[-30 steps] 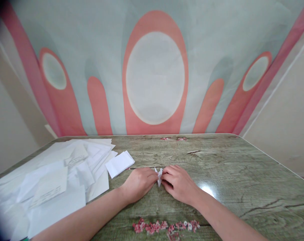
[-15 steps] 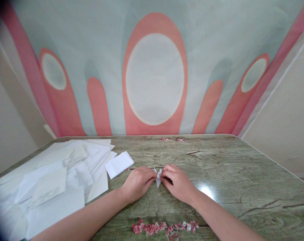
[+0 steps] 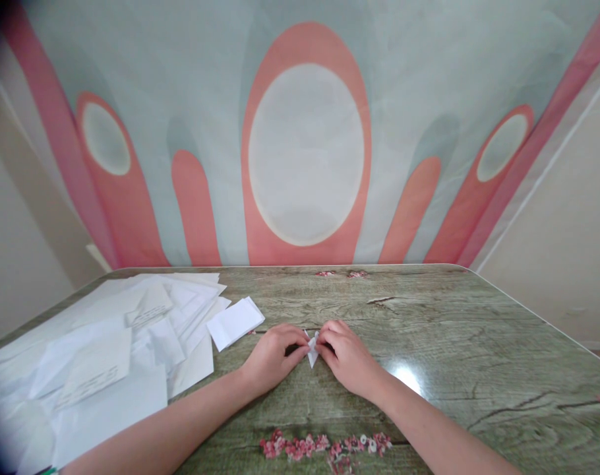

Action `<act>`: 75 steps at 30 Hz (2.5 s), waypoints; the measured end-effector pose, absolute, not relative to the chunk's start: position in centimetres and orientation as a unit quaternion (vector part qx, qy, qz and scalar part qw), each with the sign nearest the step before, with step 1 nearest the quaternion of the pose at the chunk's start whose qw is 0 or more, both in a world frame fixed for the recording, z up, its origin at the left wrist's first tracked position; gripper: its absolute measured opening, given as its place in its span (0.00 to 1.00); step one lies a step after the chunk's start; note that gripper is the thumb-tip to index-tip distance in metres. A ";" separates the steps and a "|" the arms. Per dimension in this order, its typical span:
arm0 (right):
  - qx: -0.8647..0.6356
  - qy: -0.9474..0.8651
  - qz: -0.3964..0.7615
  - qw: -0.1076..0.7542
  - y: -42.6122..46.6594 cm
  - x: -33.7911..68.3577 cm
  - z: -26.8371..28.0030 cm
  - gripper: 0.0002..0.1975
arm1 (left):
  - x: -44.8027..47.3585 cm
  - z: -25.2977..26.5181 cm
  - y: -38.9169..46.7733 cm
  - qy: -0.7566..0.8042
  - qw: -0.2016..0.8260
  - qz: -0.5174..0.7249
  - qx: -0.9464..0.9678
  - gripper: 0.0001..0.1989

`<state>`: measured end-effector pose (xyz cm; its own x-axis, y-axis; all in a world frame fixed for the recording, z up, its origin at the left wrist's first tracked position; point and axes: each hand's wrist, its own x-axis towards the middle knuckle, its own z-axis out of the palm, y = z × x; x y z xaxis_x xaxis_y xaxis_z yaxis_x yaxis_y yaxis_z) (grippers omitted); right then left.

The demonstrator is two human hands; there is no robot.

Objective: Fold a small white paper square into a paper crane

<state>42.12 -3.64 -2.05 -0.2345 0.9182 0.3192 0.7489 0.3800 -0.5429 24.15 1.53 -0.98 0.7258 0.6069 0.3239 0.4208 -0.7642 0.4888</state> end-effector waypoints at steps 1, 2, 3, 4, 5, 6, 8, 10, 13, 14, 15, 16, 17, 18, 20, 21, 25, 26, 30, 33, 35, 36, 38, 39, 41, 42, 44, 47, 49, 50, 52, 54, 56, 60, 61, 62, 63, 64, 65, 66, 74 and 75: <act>-0.541 -0.772 0.139 0.302 -3.6 42.1 -2.1 0.06 | 24.2 -1.0 1.6 0.283 0.199 0.243 0.906 0.07; -0.543 -0.771 0.139 0.302 -3.5 42.2 -2.2 0.06 | 24.3 -1.0 1.7 0.282 0.201 0.246 0.905 0.07; -0.545 -0.770 0.139 0.302 -3.5 42.2 -2.2 0.06 | 24.4 -1.0 1.8 0.282 0.201 0.248 0.905 0.07; -0.546 -0.768 0.139 0.304 -3.5 42.2 -2.3 0.07 | 24.4 -1.0 1.8 0.282 0.200 0.249 0.905 0.07; -0.547 -0.767 0.139 0.306 -3.4 42.2 -2.3 0.07 | 24.5 -1.0 1.9 0.283 0.199 0.250 0.904 0.08; -0.548 -0.765 0.139 0.309 -3.4 42.2 -2.3 0.06 | 24.6 -0.9 1.9 0.285 0.198 0.250 0.904 0.08; -0.550 -0.762 0.137 0.315 -3.4 42.2 -2.4 0.06 | 24.7 -1.0 1.9 0.291 0.198 0.249 0.902 0.07; -0.552 -0.759 0.136 0.317 -3.4 42.1 -2.3 0.06 | 24.7 -1.1 2.0 0.296 0.203 0.250 0.899 0.07; -0.559 -0.757 0.130 0.313 -3.4 42.0 -2.3 0.06 | 24.8 -1.4 2.0 0.300 0.212 0.263 0.892 0.08; -0.561 -0.756 0.128 0.312 -3.4 41.9 -2.3 0.06 | 24.8 -1.5 2.0 0.301 0.214 0.268 0.890 0.08; -0.564 -0.755 0.126 0.310 -3.4 41.9 -2.3 0.06 | 24.8 -1.6 2.0 0.304 0.214 0.272 0.888 0.08; -0.567 -0.754 0.124 0.309 -3.3 41.9 -2.4 0.06 | 24.8 -1.7 2.0 0.306 0.214 0.274 0.886 0.08; -0.570 -0.752 0.123 0.308 -3.3 41.9 -2.4 0.06 | 24.8 -1.7 2.0 0.309 0.215 0.274 0.885 0.07; -0.572 -0.750 0.122 0.308 -3.2 41.9 -2.5 0.06 | 24.8 -1.7 2.1 0.312 0.216 0.273 0.884 0.06; -0.577 -0.748 0.122 0.306 -3.1 41.8 -2.6 0.06 | 24.8 -1.7 2.1 0.321 0.220 0.271 0.881 0.05; -0.578 -0.747 0.122 0.306 -3.1 41.8 -2.7 0.06 | 24.9 -1.7 2.0 0.325 0.222 0.269 0.879 0.05; -0.584 -0.742 0.124 0.306 -3.1 41.7 -2.7 0.05 | 24.9 -1.6 2.0 0.336 0.223 0.265 0.876 0.04; -0.586 -0.740 0.124 0.306 -3.1 41.7 -2.7 0.05 | 24.9 -1.6 2.0 0.336 0.223 0.265 0.876 0.04; -0.598 -0.730 0.124 0.305 -3.1 41.6 -2.7 0.05 | 24.8 -1.9 2.0 0.350 0.232 0.264 0.868 0.03; -0.609 -0.723 0.122 0.304 -3.1 41.4 -2.8 0.05 | 24.8 -2.0 2.0 0.360 0.234 0.260 0.865 0.03; -0.614 -0.719 0.121 0.302 -3.0 41.4 -2.9 0.05 | 24.7 -1.8 2.0 0.355 0.224 0.249 0.873 0.03; -0.616 -0.718 0.119 0.301 -3.0 41.3 -2.9 0.05 | 24.7 -1.6 2.0 0.351 0.213 0.242 0.879 0.03; -0.619 -0.717 0.116 0.300 -3.0 41.3 -2.9 0.05 | 24.5 -1.3 1.9 0.337 0.183 0.230 0.894 0.03; -0.619 -0.717 0.115 0.300 -3.1 41.2 -2.9 0.05 | 24.4 -1.2 1.8 0.327 0.165 0.225 0.903 0.03; -0.619 -0.718 0.112 0.299 -3.1 41.2 -2.8 0.06 | 24.3 -0.9 1.7 0.303 0.129 0.213 0.920 0.05; -0.618 -0.719 0.110 0.299 -3.1 41.2 -2.8 0.06 | 24.2 -0.9 1.6 0.289 0.111 0.205 0.928 0.05; -0.618 -0.720 0.108 0.298 -3.2 41.2 -2.9 0.05 | 24.1 -0.8 1.3 0.261 0.072 0.184 0.945 0.07; -0.615 -0.723 0.103 0.298 -3.3 41.1 -3.0 0.05 | 24.0 -0.7 0.8 0.233 0.013 0.151 0.961 0.09; -0.612 -0.726 0.098 0.299 -3.3 41.1 -3.1 0.05 | 24.0 -0.5 0.4 0.228 -0.019 0.134 0.964 0.10; -0.611 -0.726 0.095 0.300 -3.3 41.1 -3.1 0.05 | 24.0 -0.4 0.2 0.228 -0.033 0.126 0.965 0.10; -0.611 -0.725 0.092 0.304 -3.3 41.1 -3.1 0.06 | 24.0 -0.1 -0.1 0.228 -0.052 0.114 0.966 0.10; -0.605 -0.726 0.096 0.311 -3.4 41.2 -3.0 0.06 | 24.0 0.2 -0.2 0.227 -0.058 0.105 0.967 0.09; -0.592 -0.732 0.103 0.323 -3.7 41.4 -2.7 0.05 | 23.9 0.3 -0.3 0.226 -0.057 0.103 0.967 0.09; -0.566 -0.769 0.071 0.288 -4.8 41.6 -2.1 0.13 | 23.9 0.3 -0.2 0.233 -0.051 0.104 0.966 0.09; -0.562 -0.785 0.046 0.258 -5.1 41.5 -2.0 0.14 | 23.9 0.3 -0.2 0.234 -0.050 0.104 0.965 0.09; -0.563 -0.795 0.018 0.225 -5.4 41.3 -1.9 0.14 | 23.9 0.3 -0.2 0.235 -0.048 0.105 0.965 0.09; -0.566 -0.802 -0.007 0.190 -5.7 41.0 -1.9 0.14 | 23.9 0.3 -0.2 0.235 -0.046 0.105 0.965 0.10; -0.568 -0.807 -0.033 0.159 -5.9 40.8 -1.8 0.13 | 23.9 0.3 -0.2 0.235 -0.043 0.106 0.965 0.10; -0.572 -0.808 -0.055 0.131 -6.1 40.5 -1.8 0.12 | 23.9 0.3 -0.2 0.235 -0.039 0.107 0.965 0.10; -0.575 -0.807 -0.072 0.109 -6.2 40.3 -1.8 0.11 | 23.9 0.3 -0.2 0.236 -0.035 0.108 0.965 0.11; -0.582 -0.804 -0.120 0.036 -6.3 39.7 -1.6 0.09 | 23.8 0.6 -0.2 0.240 -0.016 0.121 0.963 0.11; -0.582 -0.803 -0.119 0.033 -6.3 39.6 -1.6 0.09 | 23.8 0.6 -0.2 0.241 -0.014 0.122 0.963 0.11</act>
